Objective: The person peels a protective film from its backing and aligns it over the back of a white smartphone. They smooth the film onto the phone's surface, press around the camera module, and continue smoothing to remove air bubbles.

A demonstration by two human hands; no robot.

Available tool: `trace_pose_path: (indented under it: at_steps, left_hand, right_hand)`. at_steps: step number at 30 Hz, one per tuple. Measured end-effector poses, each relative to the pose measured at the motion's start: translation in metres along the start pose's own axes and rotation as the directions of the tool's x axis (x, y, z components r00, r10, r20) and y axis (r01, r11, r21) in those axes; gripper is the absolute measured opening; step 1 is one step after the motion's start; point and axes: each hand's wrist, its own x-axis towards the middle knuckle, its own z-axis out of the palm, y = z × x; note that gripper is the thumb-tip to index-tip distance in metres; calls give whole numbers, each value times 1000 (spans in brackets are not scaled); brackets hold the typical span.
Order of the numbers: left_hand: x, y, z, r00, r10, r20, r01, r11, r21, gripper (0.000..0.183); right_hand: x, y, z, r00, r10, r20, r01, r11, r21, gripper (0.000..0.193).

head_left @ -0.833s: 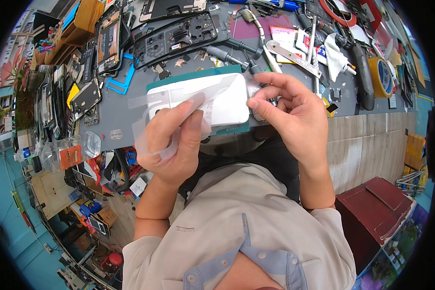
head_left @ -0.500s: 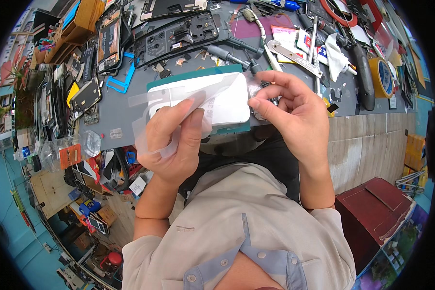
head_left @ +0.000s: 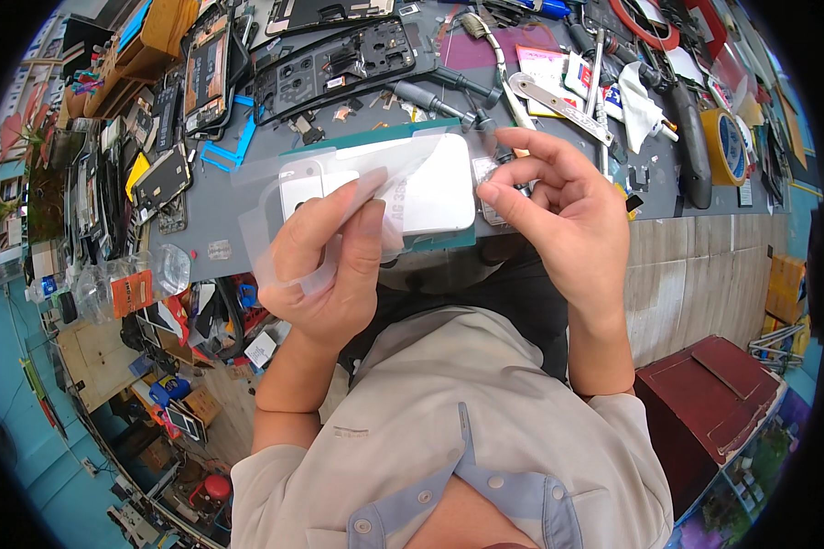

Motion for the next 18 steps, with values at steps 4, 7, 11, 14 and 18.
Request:
trace_pose_path:
  at_steps: [4, 7, 11, 14, 18]
  left_hand:
    - [-4, -2, 1, 998, -54, -22, 52, 997, -63, 23]
    - [-4, -3, -1, 999, -41, -11, 41, 999, -30, 24]
    - [-2, 0, 0, 999, -47, -4, 47, 999, -23, 24]
    - [-3, -1, 1, 999, -48, -13, 48, 998, -42, 24]
    - [-2, 0, 0, 1000, -31, -3, 31, 999, -29, 24]
  right_hand:
    - [1, 1, -1, 1000, -16, 2, 16, 1000, -15, 48]
    - [1, 0, -1, 1000, -19, 7, 19, 999, -34, 49]
    - [1, 0, -1, 1000, -9, 5, 9, 1000, -21, 51]
    - [0, -2, 1, 1000, 16, 6, -16, 1000, -7, 53]
    - [0, -2, 1, 1000, 12, 7, -12, 999, -30, 53]
